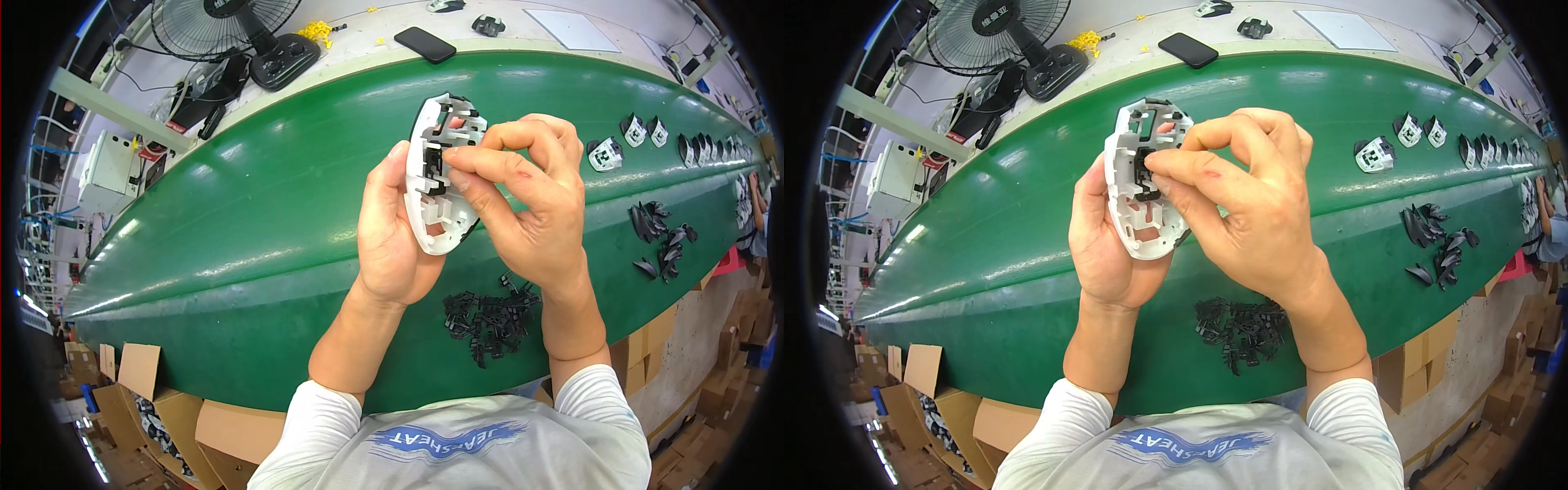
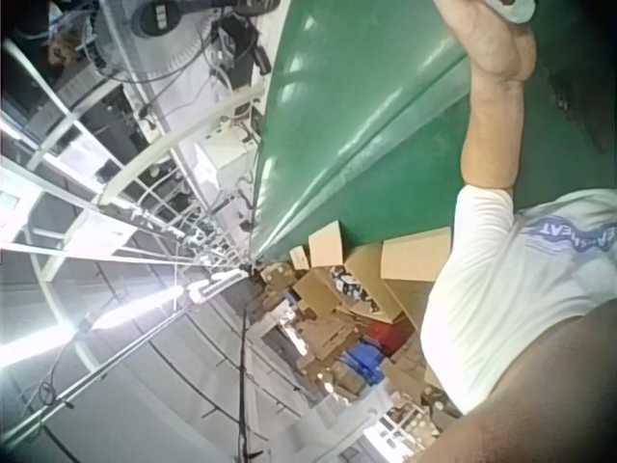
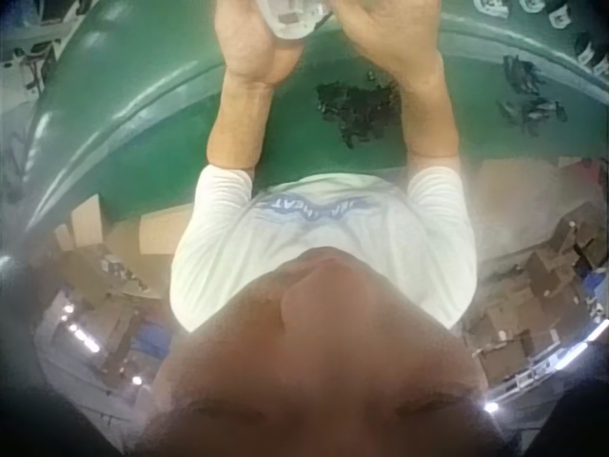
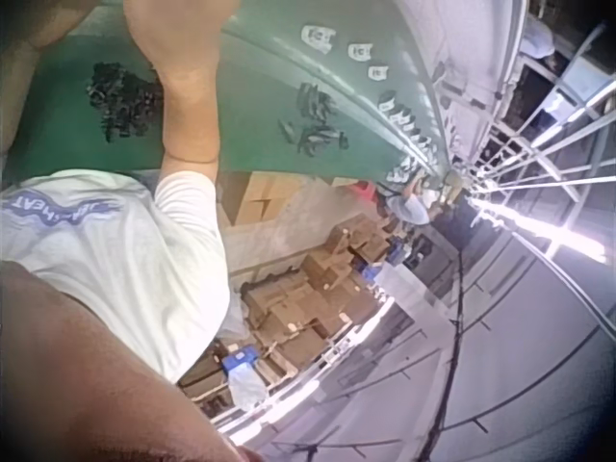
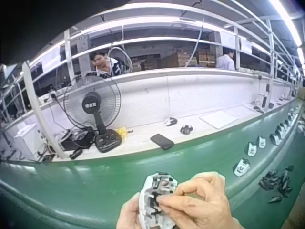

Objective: The person assembles computer mouse shells by inserting small plastic pieces into mouse bases and snapping top button covers onto them by hand, placing the assembled units onto the conveyor and into boxes.

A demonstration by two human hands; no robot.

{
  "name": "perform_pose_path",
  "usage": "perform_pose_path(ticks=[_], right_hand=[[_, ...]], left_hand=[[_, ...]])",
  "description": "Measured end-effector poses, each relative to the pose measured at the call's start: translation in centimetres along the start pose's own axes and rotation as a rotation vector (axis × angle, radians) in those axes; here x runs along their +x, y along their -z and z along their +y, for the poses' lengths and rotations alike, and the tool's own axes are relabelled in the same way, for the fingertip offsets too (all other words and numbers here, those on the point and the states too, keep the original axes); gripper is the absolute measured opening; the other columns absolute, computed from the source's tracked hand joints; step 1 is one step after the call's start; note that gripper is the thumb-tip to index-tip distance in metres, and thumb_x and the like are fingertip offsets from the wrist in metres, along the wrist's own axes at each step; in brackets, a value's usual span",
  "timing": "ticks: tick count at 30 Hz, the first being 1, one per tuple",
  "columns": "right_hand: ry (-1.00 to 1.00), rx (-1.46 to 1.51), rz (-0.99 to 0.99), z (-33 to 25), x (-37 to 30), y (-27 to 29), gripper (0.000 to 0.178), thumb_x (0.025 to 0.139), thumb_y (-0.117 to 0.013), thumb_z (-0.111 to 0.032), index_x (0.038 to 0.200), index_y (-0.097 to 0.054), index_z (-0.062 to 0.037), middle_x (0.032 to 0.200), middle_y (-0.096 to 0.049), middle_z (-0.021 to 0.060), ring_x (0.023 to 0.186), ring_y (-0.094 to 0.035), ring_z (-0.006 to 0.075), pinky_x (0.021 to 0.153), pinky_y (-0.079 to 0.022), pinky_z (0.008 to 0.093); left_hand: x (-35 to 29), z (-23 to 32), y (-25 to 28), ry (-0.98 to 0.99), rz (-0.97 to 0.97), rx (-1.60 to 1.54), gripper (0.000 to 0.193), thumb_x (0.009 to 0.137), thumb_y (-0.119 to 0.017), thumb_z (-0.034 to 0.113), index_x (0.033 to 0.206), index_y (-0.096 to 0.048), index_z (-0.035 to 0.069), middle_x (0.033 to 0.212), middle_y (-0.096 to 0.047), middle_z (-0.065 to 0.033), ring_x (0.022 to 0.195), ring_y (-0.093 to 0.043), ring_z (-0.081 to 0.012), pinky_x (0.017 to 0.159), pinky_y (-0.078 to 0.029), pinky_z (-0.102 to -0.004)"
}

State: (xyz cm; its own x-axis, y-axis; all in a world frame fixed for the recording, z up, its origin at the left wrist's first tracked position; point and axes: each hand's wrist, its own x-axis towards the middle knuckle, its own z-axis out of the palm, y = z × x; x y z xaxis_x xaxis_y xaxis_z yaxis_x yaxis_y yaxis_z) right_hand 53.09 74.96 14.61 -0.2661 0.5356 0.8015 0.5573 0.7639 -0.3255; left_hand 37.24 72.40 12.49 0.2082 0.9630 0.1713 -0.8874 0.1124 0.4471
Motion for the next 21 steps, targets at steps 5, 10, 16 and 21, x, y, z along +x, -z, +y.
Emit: perform_pose_path(ticks=[5, 10, 16, 21], right_hand=[[0.044, -0.042, -0.050, -0.5, 0.4, -0.4, 0.024, 0.083, -0.082, -0.014, 0.107, -0.082, -0.0150, 0.104, -0.070, 0.0006, 0.101, -0.057, 0.0247, 0.099, -0.039, 0.0430], [-0.016, 0.209, -0.076, -1.0, -0.5, 0.0, 0.031, 0.083, -0.076, -0.004, 0.113, -0.079, -0.0116, 0.108, -0.072, 0.0048, 0.084, -0.060, 0.0226, 0.078, -0.048, 0.0355], [-0.019, 0.199, -0.258, -2.7, -0.2, 0.1, 0.038, 0.081, -0.072, 0.002, 0.118, -0.076, -0.0056, 0.112, -0.074, 0.0092, 0.084, -0.067, 0.0297, 0.075, -0.057, 0.0391], [-0.198, 0.395, -0.325, -2.3, -0.5, 0.4, 0.036, 0.082, -0.071, 0.003, 0.117, -0.077, -0.0044, 0.116, -0.075, 0.0132, 0.096, -0.075, 0.0328, 0.087, -0.061, 0.0410]], left_hand=[[0.3, 0.3, 1.1, -0.036, 0.063, -0.080, 0.051, 0.113, -0.029, 0.036, 0.140, -0.059, 0.006, 0.132, -0.068, -0.0097, 0.121, -0.065, -0.0217, 0.105, -0.052, -0.0404], [0.5, 0.9, 0.5, -0.063, 0.061, 0.020, 0.053, 0.112, -0.028, 0.037, 0.140, -0.059, 0.005, 0.130, -0.068, -0.0147, 0.117, -0.066, -0.0254, 0.104, -0.053, -0.0417], [0.3, 0.7, 0.2, -0.130, 0.088, 0.298, 0.058, 0.109, -0.032, 0.040, 0.150, -0.048, 0.003, 0.129, -0.065, -0.0126, 0.118, -0.063, -0.0212, 0.104, -0.049, -0.0371], [0.5, 0.2, 0.2, -0.166, 0.108, 0.429, 0.060, 0.108, -0.032, 0.039, 0.151, -0.045, -0.001, 0.133, -0.062, -0.0150, 0.122, -0.058, -0.0206, 0.107, -0.045, -0.0382]])
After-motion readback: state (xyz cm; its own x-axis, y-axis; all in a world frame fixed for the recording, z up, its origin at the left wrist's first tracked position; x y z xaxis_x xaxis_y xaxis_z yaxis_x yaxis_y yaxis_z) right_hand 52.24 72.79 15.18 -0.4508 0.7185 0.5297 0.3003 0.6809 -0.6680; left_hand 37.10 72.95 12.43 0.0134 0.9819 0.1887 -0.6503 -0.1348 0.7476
